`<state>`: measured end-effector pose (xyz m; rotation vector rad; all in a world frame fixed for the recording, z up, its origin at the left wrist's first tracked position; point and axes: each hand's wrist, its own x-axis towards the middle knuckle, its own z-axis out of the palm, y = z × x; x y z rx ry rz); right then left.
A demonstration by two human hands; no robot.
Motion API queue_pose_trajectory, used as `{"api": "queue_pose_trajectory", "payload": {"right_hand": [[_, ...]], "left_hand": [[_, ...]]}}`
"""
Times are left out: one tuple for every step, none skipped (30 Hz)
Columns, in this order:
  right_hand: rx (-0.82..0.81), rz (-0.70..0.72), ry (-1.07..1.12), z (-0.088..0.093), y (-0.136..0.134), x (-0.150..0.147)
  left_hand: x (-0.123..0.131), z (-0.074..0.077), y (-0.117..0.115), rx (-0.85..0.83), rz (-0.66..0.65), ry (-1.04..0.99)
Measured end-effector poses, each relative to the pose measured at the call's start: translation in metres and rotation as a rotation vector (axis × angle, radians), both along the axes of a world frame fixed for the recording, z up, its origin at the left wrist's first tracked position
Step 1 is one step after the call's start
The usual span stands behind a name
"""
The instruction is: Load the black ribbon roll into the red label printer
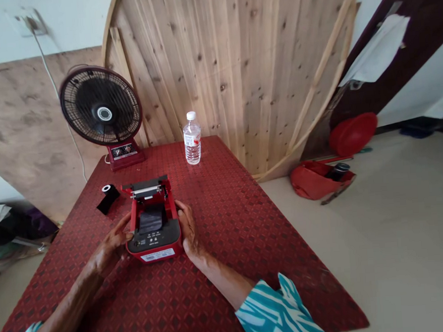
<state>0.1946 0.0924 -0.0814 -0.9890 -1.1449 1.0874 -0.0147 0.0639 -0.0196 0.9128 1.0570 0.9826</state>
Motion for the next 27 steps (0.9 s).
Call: {"api": "queue_pose_trajectory", "payload": {"right_hand": [[-0.003, 0.003, -0.002, -0.001, 0.001, 0.000], [-0.006, 0.004, -0.002, -0.001, 0.001, 0.000], [-0.010, 0.006, -0.002, -0.001, 0.002, -0.001], [-0.012, 0.007, 0.000, -0.001, 0.002, -0.001], [-0.012, 0.006, 0.004, -0.001, 0.002, -0.001], [-0.010, 0.005, 0.008, 0.000, 0.002, -0.001], [-0.007, 0.006, 0.011, 0.000, 0.002, -0.001], [-0.003, 0.009, 0.014, 0.001, 0.002, -0.001], [0.002, 0.016, 0.015, 0.003, 0.002, -0.001], [0.006, 0.021, 0.015, 0.004, 0.001, -0.001], [0.010, 0.026, 0.015, 0.005, 0.001, -0.001], [0.019, 0.025, 0.016, 0.005, 0.001, -0.001], [0.031, 0.019, 0.018, 0.005, 0.002, -0.001], [0.044, 0.012, 0.019, 0.005, 0.003, -0.001], [0.055, 0.007, 0.019, 0.005, 0.003, -0.001], [0.063, 0.006, 0.018, 0.004, 0.004, -0.001], [0.069, 0.009, 0.016, 0.003, 0.005, -0.001], [0.071, 0.011, 0.014, 0.003, 0.006, -0.001], [0.071, 0.013, 0.011, 0.002, 0.007, -0.001], [0.073, 0.013, 0.009, 0.002, 0.008, -0.001], [0.078, 0.012, 0.007, 0.002, 0.008, -0.001], [0.082, 0.010, 0.006, 0.002, 0.008, -0.001], [0.087, 0.008, 0.005, 0.002, 0.008, -0.001], [0.091, 0.006, 0.003, 0.002, 0.008, 0.000], [0.093, 0.005, 0.002, 0.002, 0.008, 0.000], [0.091, 0.004, 0.001, 0.002, 0.008, 0.000], [0.087, 0.004, 0.000, 0.002, 0.008, 0.000]], "left_hand": [[0.000, -0.001, 0.000, 0.003, -0.003, 0.006], [0.000, -0.001, 0.000, 0.006, -0.008, 0.013], [-0.001, -0.001, 0.000, 0.009, -0.017, 0.022], [-0.002, -0.001, 0.000, 0.017, -0.029, 0.038], [-0.003, 0.000, -0.001, 0.033, -0.041, 0.065], [-0.006, 0.003, -0.001, 0.062, -0.049, 0.112], [-0.008, 0.006, -0.001, 0.103, -0.046, 0.184], [-0.010, 0.011, 0.000, 0.158, -0.025, 0.286], [-0.012, 0.016, 0.001, 0.224, 0.011, 0.413], [-0.013, 0.022, 0.004, 0.301, 0.055, 0.557], [-0.013, 0.029, 0.008, 0.390, 0.091, 0.701], [-0.011, 0.035, 0.014, 0.490, 0.100, 0.830], [-0.007, 0.042, 0.021, 0.596, 0.067, 0.931], [-0.002, 0.047, 0.028, 0.698, -0.004, 1.006], [0.004, 0.052, 0.037, 0.784, -0.104, 1.065], [0.010, 0.056, 0.045, 0.841, -0.210, 1.121], [0.017, 0.059, 0.054, 0.862, -0.310, 1.184], [0.023, 0.062, 0.061, 0.852, -0.392, 1.251], [0.029, 0.064, 0.068, 0.820, -0.459, 1.314], [0.035, 0.067, 0.073, 0.776, -0.514, 1.364], [0.039, 0.069, 0.077, 0.730, -0.560, 1.401], [0.044, 0.071, 0.080, 0.693, -0.595, 1.433], [0.047, 0.073, 0.081, 0.666, -0.620, 1.478], [0.050, 0.075, 0.081, 0.646, -0.634, 1.536], [0.052, 0.078, 0.081, 0.630, -0.639, 1.600], [0.054, 0.080, 0.080, 0.615, -0.641, 1.660], [0.054, 0.081, 0.079, 0.601, -0.649, 1.704]]}}
